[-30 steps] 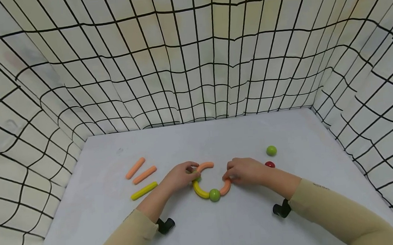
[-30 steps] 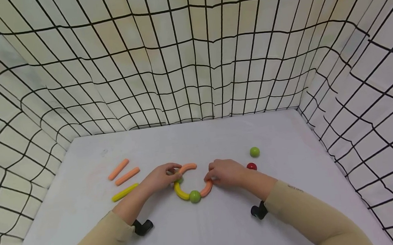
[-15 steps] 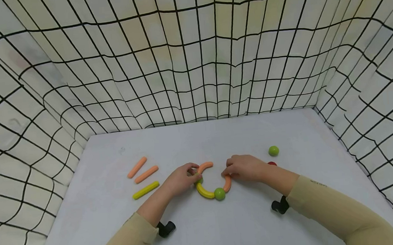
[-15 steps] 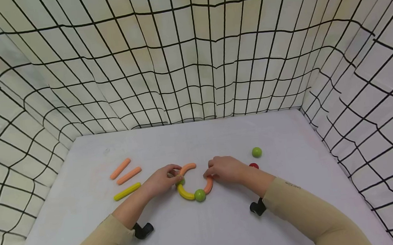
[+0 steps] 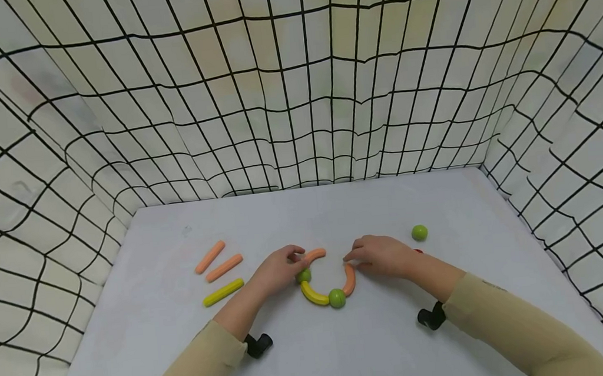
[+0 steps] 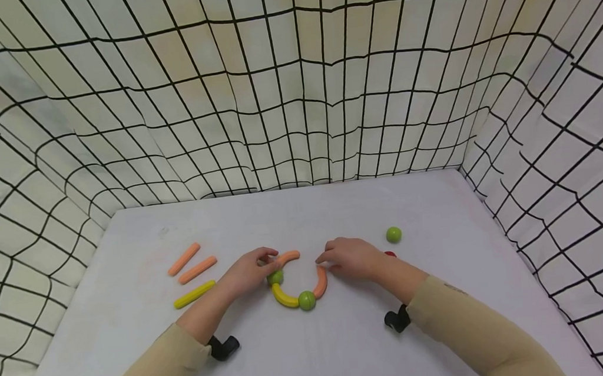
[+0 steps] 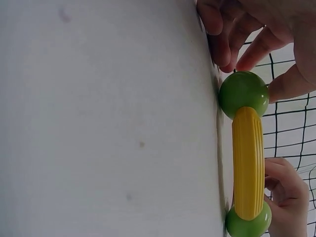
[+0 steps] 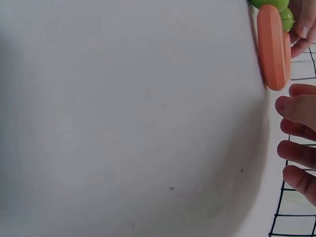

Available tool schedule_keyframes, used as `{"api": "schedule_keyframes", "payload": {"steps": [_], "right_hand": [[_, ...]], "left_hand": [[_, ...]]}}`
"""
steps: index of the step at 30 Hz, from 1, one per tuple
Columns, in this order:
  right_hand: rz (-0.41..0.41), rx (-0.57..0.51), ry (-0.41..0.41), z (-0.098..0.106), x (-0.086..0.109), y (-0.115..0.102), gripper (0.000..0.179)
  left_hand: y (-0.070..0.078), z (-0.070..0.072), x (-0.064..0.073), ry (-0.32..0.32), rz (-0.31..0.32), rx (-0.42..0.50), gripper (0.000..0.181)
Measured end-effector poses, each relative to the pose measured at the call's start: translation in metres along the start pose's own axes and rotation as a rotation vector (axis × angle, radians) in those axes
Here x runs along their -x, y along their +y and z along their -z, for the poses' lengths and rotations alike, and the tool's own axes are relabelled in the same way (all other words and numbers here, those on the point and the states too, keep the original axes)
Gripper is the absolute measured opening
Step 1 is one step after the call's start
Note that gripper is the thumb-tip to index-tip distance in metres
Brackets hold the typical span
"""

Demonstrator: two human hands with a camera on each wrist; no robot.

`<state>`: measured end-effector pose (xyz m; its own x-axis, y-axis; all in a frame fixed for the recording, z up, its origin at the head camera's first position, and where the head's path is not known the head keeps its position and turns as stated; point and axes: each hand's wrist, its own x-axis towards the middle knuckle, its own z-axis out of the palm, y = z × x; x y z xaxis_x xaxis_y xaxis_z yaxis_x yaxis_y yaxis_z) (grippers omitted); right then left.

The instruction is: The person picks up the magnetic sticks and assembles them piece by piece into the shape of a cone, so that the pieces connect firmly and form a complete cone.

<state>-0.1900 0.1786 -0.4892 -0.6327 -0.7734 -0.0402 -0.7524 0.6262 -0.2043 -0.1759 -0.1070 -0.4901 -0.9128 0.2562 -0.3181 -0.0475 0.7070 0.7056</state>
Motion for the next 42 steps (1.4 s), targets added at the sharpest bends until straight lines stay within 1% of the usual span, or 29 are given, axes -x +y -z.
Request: {"api": "schedule_keyframes", "payload": {"steps": [5, 11, 15, 21, 25, 30, 34, 38, 42], "right_hand": [[-0.081, -0.041, 0.013, 0.007, 0.005, 0.007, 0.031], [-0.189, -0.148, 0.053, 0.021, 0.016, 0.017, 0.034], [-0.281, -0.202, 0.085, 0.027, 0.025, 0.028, 0.036], [-0.433, -0.276, 0.133, 0.034, 0.046, 0.049, 0.039], [-0.517, -0.302, 0.164, 0.036, 0.063, 0.063, 0.040], [-0.566, -0.328, 0.203, 0.029, 0.084, 0.079, 0.040], [-0.603, -0.332, 0.215, 0.023, 0.096, 0.086, 0.042], [-0.639, -0.337, 0.210, 0.019, 0.103, 0.089, 0.049], [-0.651, -0.345, 0.205, 0.014, 0.106, 0.092, 0.052]], "left_hand": [[0.000, 0.001, -0.008, 0.000, -0.008, 0.006, 0.036], [0.003, 0.002, -0.014, -0.008, -0.014, 0.001, 0.033], [0.006, 0.001, -0.017, -0.020, -0.020, -0.014, 0.033], [0.006, 0.001, -0.022, -0.039, -0.023, -0.019, 0.032], [0.006, 0.001, -0.024, -0.054, -0.021, -0.014, 0.032], [0.006, 0.001, -0.025, -0.069, -0.017, -0.028, 0.033], [0.005, 0.002, -0.025, -0.073, -0.014, -0.030, 0.034], [0.005, 0.002, -0.025, -0.078, -0.009, -0.017, 0.035], [0.005, 0.002, -0.025, -0.081, -0.013, -0.013, 0.035]]}}
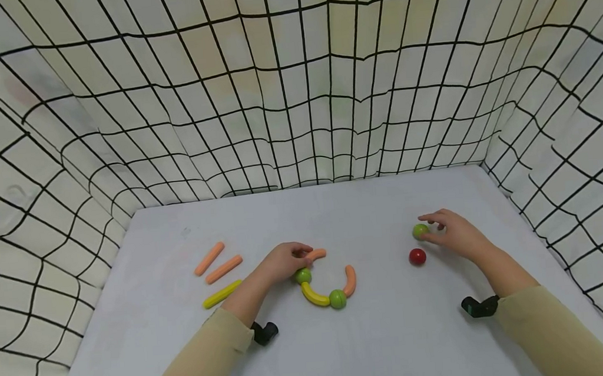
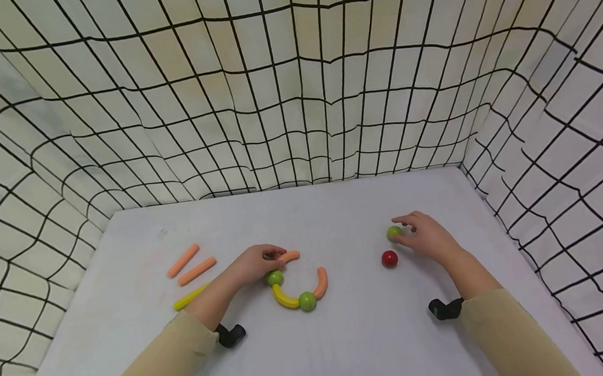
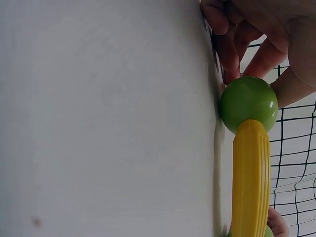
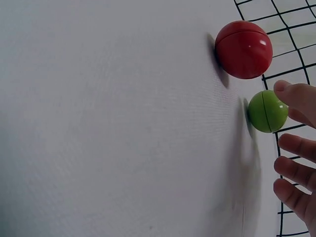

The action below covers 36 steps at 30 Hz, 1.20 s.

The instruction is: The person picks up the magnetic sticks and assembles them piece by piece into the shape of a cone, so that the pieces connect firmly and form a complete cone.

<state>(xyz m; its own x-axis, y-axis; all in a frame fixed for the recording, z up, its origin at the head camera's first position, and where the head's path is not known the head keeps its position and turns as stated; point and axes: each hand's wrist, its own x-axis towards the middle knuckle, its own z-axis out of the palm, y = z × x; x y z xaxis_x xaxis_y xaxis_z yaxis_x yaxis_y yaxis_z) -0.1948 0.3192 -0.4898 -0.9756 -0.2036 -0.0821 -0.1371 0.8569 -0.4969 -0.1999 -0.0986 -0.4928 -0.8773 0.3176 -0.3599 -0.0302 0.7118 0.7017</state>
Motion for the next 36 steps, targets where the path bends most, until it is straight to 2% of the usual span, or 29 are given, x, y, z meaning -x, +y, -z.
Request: {"api": "schedule_keyframes", "payload": {"steps": [15, 27, 36], "right_hand": [[-0.052, 0.041, -0.050, -0.008, -0.007, -0.002, 0.050], [-0.040, 0.043, -0.013, -0.008, -0.004, -0.008, 0.043], [-0.074, 0.016, -0.022, -0.008, -0.004, -0.008, 0.036]], "left_hand": [[0.003, 0.002, 0.001, 0.005, 0.005, 0.008, 0.036], [0.002, -0.003, 0.000, 0.023, 0.017, 0.019, 0.034], [0.001, -0.004, 0.000, 0.037, 0.007, -0.015, 0.032]]}}
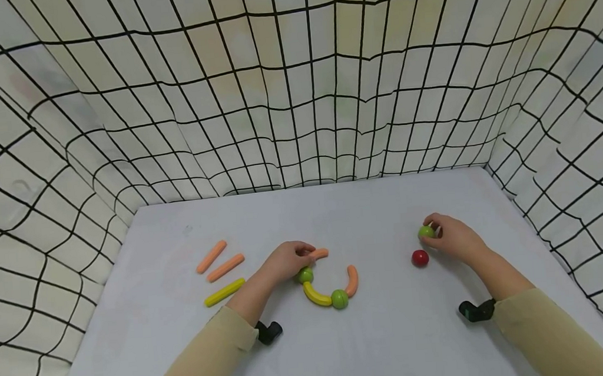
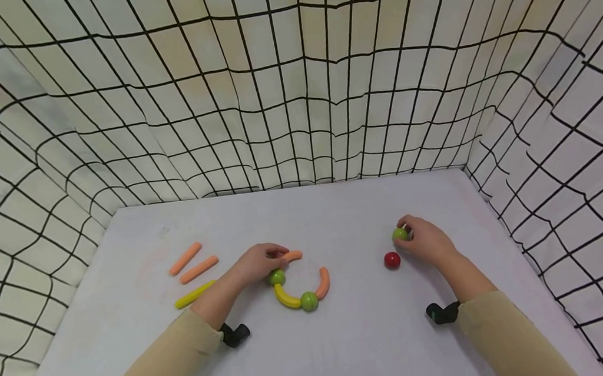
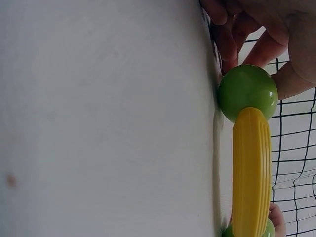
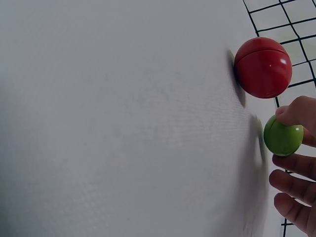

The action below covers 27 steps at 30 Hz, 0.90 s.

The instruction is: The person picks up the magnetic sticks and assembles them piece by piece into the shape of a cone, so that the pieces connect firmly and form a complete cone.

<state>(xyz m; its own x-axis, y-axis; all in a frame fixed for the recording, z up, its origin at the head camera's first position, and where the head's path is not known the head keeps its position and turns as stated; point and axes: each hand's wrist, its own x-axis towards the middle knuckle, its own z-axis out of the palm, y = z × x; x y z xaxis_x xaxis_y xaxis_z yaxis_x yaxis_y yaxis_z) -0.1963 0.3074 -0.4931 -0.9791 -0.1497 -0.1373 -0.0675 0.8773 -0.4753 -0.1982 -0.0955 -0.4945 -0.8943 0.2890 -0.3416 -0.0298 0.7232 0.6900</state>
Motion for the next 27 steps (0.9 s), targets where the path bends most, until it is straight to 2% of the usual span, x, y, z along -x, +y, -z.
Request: {"api": "schedule_keyframes", "payload": {"steps": [12, 19, 27], "right_hand": [[-0.026, -0.001, 0.014, 0.003, -0.005, -0.010, 0.039], [0.005, -0.010, 0.051, 0.007, -0.005, -0.019, 0.039], [0.080, -0.001, 0.063, 0.004, -0.009, -0.043, 0.043]], "left_hand": [[0.000, -0.001, 0.002, 0.010, -0.006, 0.021, 0.033], [0.000, -0.001, 0.001, 0.018, 0.005, 0.028, 0.032], [0.001, 0.000, 0.002, 0.014, 0.006, 0.021, 0.032]]}}
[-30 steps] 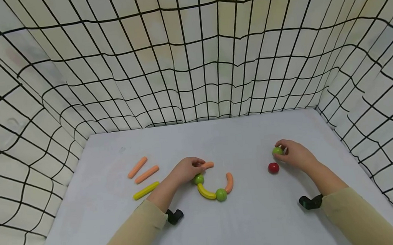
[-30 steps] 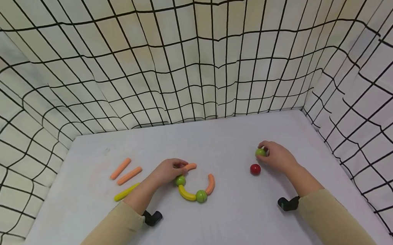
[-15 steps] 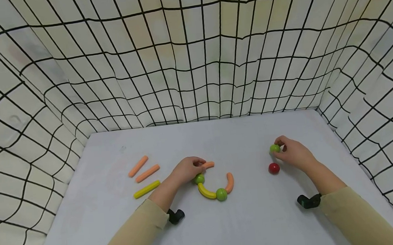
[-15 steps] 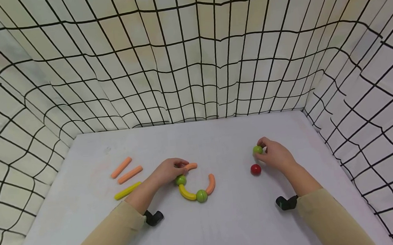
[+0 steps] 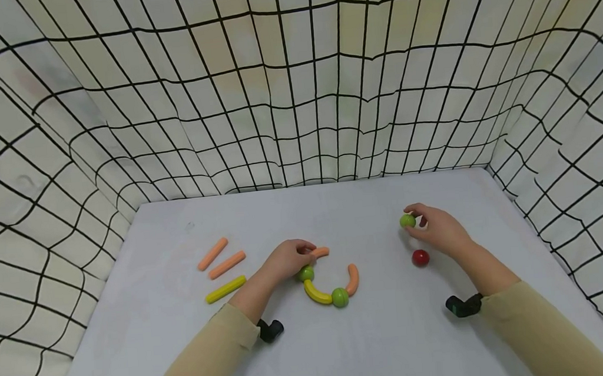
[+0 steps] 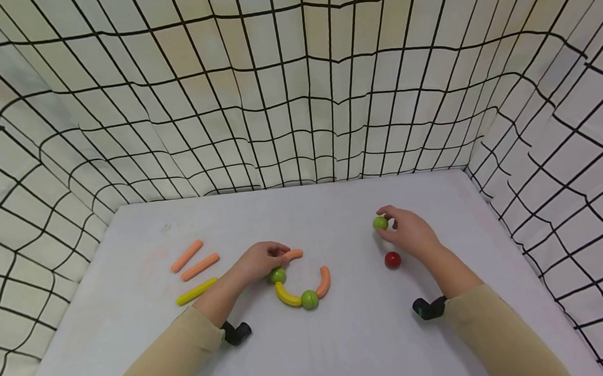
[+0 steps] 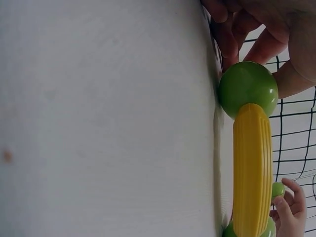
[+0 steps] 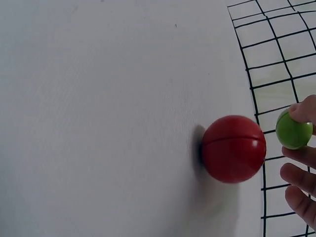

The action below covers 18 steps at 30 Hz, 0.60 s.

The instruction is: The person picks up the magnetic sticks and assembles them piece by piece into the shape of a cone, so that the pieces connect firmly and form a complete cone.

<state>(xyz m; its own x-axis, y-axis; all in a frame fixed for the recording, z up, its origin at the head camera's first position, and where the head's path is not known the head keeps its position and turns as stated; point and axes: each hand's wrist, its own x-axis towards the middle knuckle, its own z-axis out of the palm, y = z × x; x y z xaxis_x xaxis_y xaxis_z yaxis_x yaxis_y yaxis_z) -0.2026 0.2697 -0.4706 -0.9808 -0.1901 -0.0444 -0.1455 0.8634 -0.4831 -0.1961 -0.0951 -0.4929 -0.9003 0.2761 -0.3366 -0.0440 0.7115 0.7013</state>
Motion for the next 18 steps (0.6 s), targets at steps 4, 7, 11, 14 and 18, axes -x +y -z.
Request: {"api": "schedule_keyframes", "payload": {"steps": [4, 7, 11, 14, 18], "right_hand": [[0.045, 0.008, -0.002, -0.005, -0.003, -0.013, 0.044], [0.052, 0.002, -0.014, -0.009, -0.006, -0.021, 0.044], [0.059, 0.013, -0.024, -0.015, -0.010, -0.031, 0.044], [0.070, 0.030, -0.022, -0.019, -0.012, -0.039, 0.043], [0.090, 0.026, -0.021, -0.025, -0.016, -0.051, 0.042]], "left_hand": [[0.001, 0.000, 0.001, 0.000, 0.007, 0.001, 0.032], [0.001, 0.000, 0.001, -0.001, 0.011, 0.005, 0.032], [0.001, -0.001, 0.000, -0.004, 0.019, 0.013, 0.032], [0.001, -0.001, 0.000, -0.006, 0.029, 0.020, 0.032], [0.001, -0.001, -0.001, -0.006, 0.042, 0.030, 0.033]]}}
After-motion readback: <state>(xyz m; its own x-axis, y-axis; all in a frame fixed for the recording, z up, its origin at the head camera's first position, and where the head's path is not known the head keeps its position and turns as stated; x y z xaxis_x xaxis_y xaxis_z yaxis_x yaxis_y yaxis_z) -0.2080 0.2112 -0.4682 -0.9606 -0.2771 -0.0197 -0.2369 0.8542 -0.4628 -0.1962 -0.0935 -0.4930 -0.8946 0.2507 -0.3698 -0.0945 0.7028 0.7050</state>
